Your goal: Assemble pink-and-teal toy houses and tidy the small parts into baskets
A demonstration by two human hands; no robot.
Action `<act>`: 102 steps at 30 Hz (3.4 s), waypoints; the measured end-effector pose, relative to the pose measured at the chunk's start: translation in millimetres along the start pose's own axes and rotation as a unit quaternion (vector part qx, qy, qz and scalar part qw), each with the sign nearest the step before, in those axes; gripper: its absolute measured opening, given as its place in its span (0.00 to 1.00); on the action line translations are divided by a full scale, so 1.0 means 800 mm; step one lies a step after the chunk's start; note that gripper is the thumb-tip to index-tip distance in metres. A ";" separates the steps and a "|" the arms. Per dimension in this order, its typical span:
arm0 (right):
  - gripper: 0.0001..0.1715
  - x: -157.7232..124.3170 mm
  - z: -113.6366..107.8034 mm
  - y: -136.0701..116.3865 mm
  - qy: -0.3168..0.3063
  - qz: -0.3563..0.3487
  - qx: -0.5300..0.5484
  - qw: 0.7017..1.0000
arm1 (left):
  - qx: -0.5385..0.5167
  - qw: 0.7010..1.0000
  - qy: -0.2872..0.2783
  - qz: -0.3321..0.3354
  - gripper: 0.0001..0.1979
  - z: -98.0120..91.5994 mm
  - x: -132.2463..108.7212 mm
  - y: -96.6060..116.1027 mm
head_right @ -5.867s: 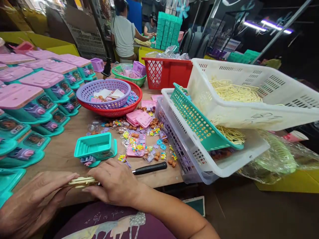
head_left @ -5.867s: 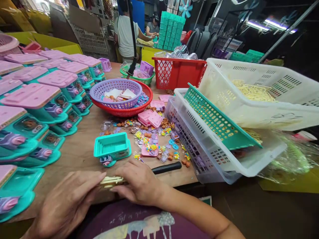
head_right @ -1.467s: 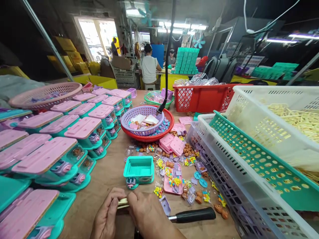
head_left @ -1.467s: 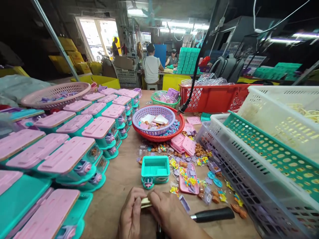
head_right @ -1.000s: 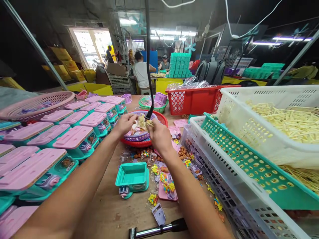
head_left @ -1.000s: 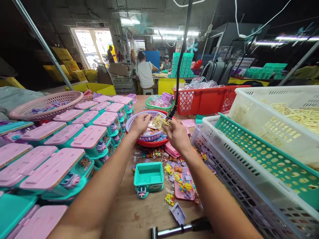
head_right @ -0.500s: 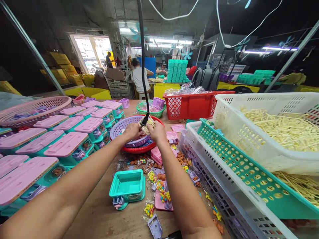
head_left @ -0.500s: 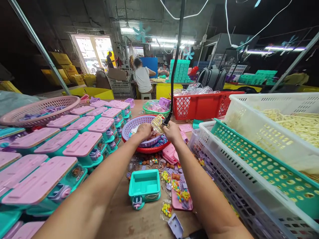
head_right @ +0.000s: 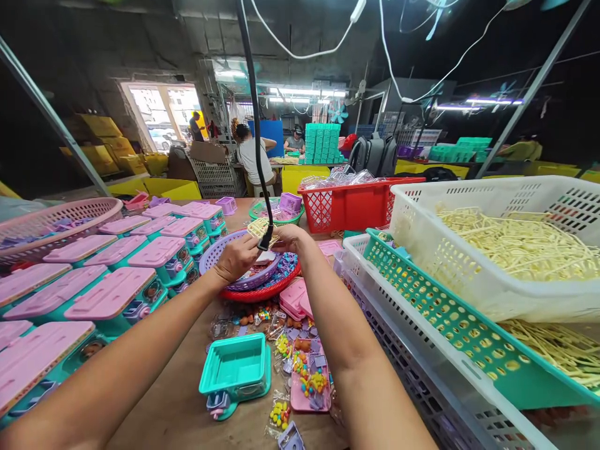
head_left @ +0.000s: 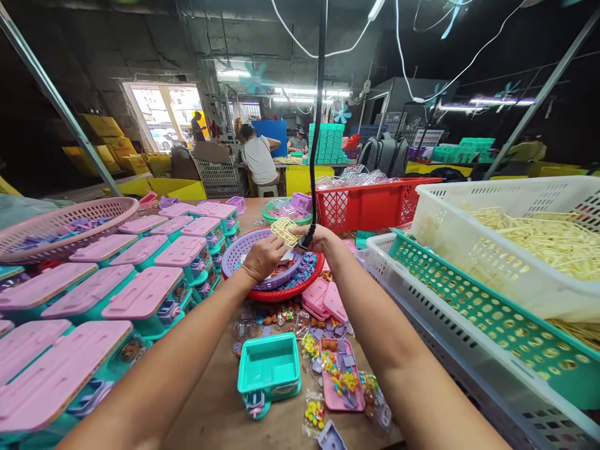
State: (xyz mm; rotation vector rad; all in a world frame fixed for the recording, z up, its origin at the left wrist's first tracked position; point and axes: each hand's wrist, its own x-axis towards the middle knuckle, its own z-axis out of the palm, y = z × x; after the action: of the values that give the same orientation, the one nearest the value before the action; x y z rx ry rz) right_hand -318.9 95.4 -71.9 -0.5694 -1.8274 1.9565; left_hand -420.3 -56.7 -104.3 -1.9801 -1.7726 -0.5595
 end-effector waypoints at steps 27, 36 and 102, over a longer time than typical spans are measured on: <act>0.17 -0.246 -0.027 0.068 -0.075 -0.146 -0.151 0.975 | -0.513 0.796 -0.017 -0.320 0.29 -0.025 -0.040 0.163; 0.22 -0.283 -0.068 0.130 0.089 -0.127 -0.195 0.969 | -0.187 0.887 -0.397 -0.144 0.13 0.019 -0.038 0.168; 0.26 -0.286 0.047 0.136 -0.134 -0.321 -0.501 0.792 | -0.181 0.913 0.017 -0.364 0.04 -0.064 -0.229 0.204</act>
State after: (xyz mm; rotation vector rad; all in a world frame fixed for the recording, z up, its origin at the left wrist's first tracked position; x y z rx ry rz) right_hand -149.6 -68.5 -172.9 0.1177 -2.6958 0.5328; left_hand -277.8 -252.0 -171.2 -1.4239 -2.5180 -1.2198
